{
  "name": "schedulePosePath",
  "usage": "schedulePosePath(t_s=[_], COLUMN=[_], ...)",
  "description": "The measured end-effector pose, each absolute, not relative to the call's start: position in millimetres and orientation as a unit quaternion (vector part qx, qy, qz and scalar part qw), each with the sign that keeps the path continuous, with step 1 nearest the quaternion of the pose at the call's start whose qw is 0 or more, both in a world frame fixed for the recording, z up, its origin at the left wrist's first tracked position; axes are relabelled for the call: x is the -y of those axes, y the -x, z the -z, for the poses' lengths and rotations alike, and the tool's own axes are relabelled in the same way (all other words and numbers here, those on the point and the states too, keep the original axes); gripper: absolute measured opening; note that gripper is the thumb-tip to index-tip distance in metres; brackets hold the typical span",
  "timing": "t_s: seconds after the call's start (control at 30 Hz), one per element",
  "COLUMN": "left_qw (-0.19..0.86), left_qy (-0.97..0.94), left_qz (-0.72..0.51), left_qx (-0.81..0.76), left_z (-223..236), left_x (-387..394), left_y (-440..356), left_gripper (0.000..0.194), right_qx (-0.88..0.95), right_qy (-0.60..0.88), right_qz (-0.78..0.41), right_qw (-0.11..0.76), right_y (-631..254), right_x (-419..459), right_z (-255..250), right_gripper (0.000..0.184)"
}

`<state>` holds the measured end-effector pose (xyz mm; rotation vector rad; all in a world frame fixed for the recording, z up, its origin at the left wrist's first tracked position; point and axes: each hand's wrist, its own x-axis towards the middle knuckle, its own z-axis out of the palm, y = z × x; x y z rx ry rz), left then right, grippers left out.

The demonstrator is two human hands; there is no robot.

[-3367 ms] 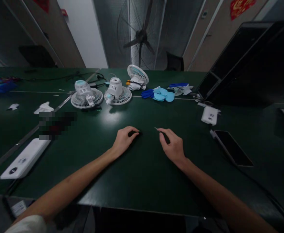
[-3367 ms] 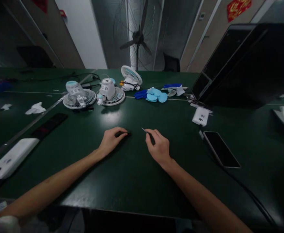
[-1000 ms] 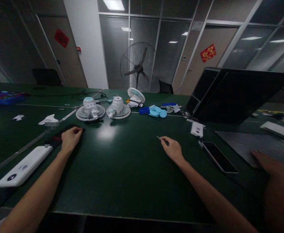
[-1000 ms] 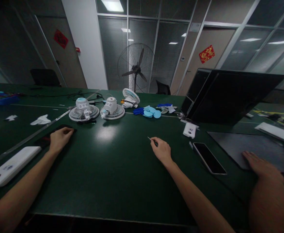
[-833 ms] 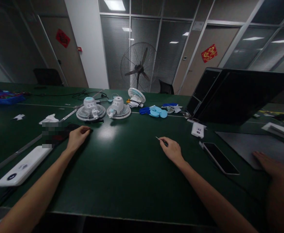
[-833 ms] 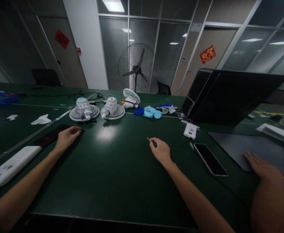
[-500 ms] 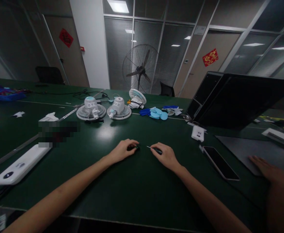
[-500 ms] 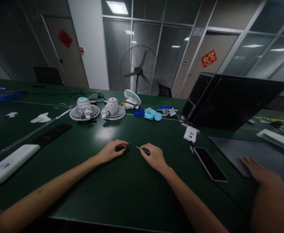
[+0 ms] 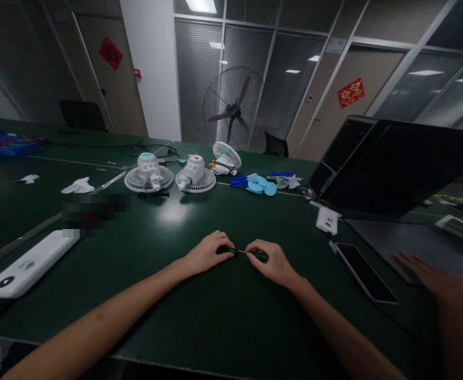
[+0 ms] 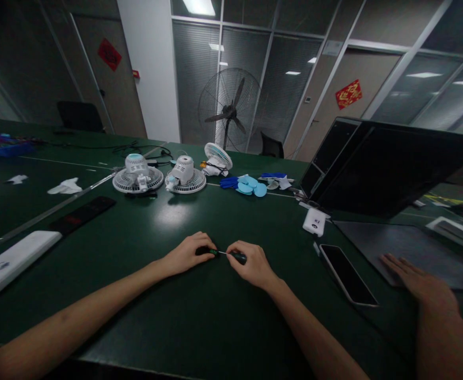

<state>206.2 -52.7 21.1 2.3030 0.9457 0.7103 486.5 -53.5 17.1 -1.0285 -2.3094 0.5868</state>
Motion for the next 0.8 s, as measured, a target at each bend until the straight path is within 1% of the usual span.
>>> schedulePosePath(t_s=[0.37,0.53,0.67,0.8], left_qw=[0.274,0.287,0.29,0.293], left_qy=[-0.861,-0.859,-0.855,-0.849], left_qz=[-0.265,-0.254,-0.256,-0.263], left_qx=[-0.336,-0.339,-0.346,-0.351], left_z=[-18.7,-19.5,-17.0,-16.1], left_x=[50.6,49.6,48.7,49.2], left_y=[-206.3,-207.2,-207.4,-206.9], left_gripper=[0.021,0.018,0.021,0.023], right_qx=[0.867,0.844,0.832,0.834], right_qy=[0.371,0.396,0.418,0.41], right_qz=[-0.217,-0.245,-0.241,-0.245], right_qw=[0.252,0.266,0.274,0.276], right_y=[-484.3,-479.4,-477.3,-478.4], right_x=[56.0,55.3,54.6,56.8], right_z=[-22.1,-23.0,-24.1,-26.6], right_gripper=[0.013,0.019,0.019,0.017])
